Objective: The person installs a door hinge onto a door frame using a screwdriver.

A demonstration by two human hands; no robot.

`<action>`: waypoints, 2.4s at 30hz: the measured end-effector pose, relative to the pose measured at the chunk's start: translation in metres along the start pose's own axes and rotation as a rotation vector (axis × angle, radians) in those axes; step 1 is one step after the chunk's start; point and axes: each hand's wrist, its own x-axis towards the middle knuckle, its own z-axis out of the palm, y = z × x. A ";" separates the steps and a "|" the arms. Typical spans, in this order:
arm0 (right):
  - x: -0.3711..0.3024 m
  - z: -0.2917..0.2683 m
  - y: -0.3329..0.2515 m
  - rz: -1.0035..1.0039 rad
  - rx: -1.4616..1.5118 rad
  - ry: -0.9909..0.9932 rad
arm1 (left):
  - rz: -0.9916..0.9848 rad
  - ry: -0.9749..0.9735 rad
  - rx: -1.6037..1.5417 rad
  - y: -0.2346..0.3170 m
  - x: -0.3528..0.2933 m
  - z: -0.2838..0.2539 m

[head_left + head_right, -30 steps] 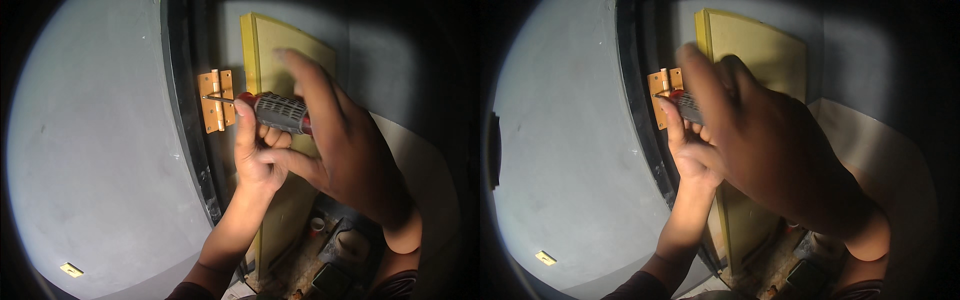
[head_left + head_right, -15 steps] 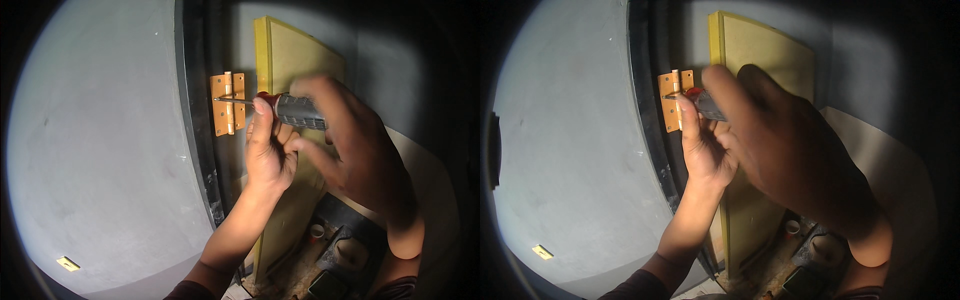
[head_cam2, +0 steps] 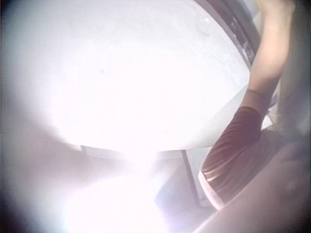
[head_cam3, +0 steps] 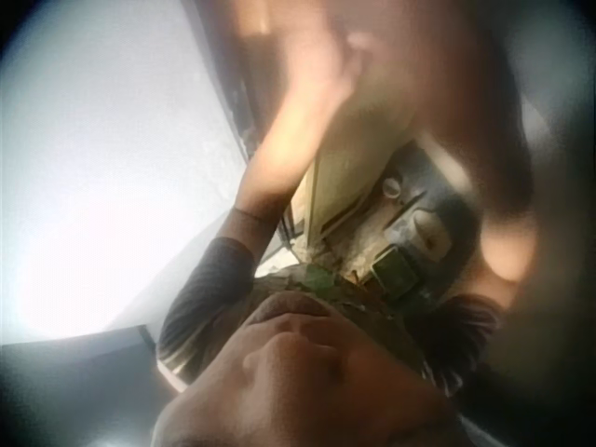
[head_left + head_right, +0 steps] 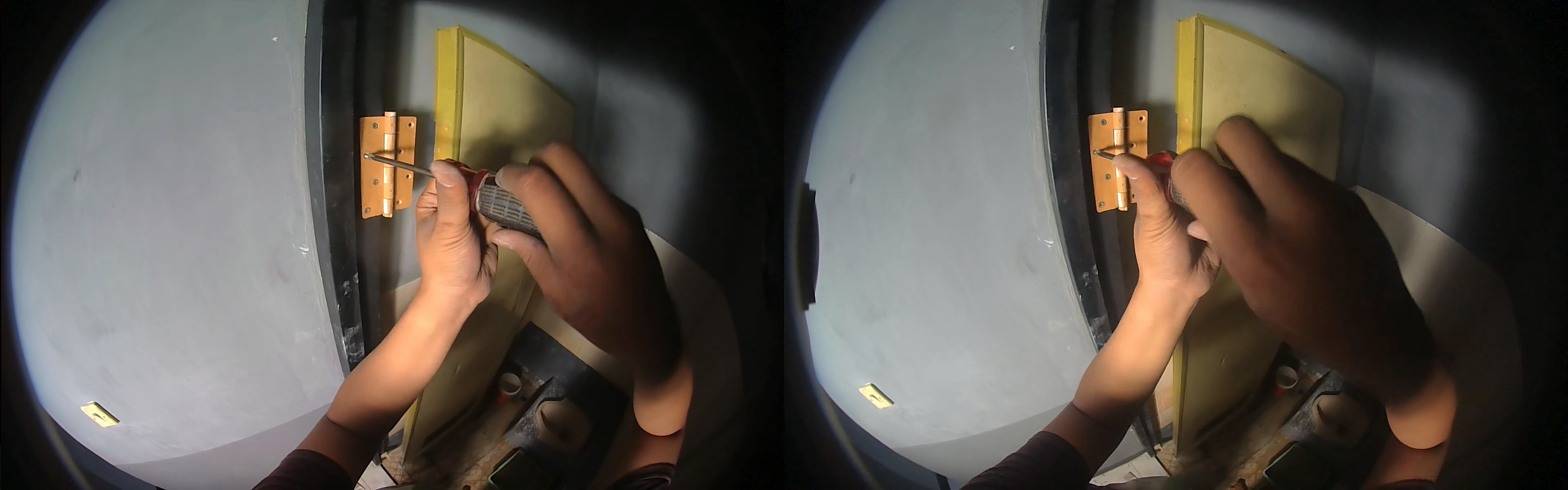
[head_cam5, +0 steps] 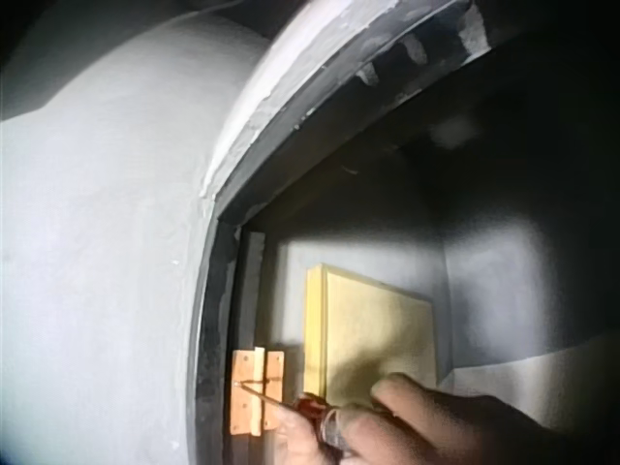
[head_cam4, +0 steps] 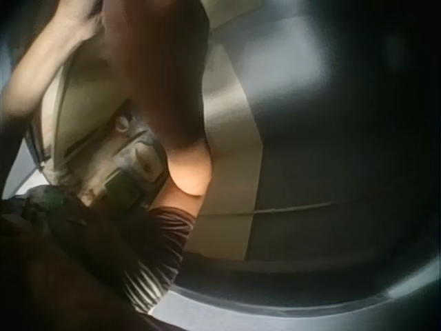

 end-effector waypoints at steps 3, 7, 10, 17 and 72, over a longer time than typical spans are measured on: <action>-0.003 0.005 0.004 0.061 0.017 -0.010 | 0.028 -0.088 -0.061 -0.003 -0.002 0.006; 0.010 0.008 0.003 0.358 0.413 -0.006 | -0.037 -0.445 -0.106 0.010 -0.004 -0.011; 0.004 -0.001 -0.008 0.356 0.503 0.008 | 0.027 -0.218 0.068 0.001 0.000 -0.016; 0.003 -0.007 0.006 0.185 0.171 -0.120 | -0.054 -0.350 -0.134 0.017 -0.001 -0.001; 0.026 -0.010 -0.021 0.307 0.041 -0.195 | -0.050 -0.353 -0.017 0.038 0.005 0.001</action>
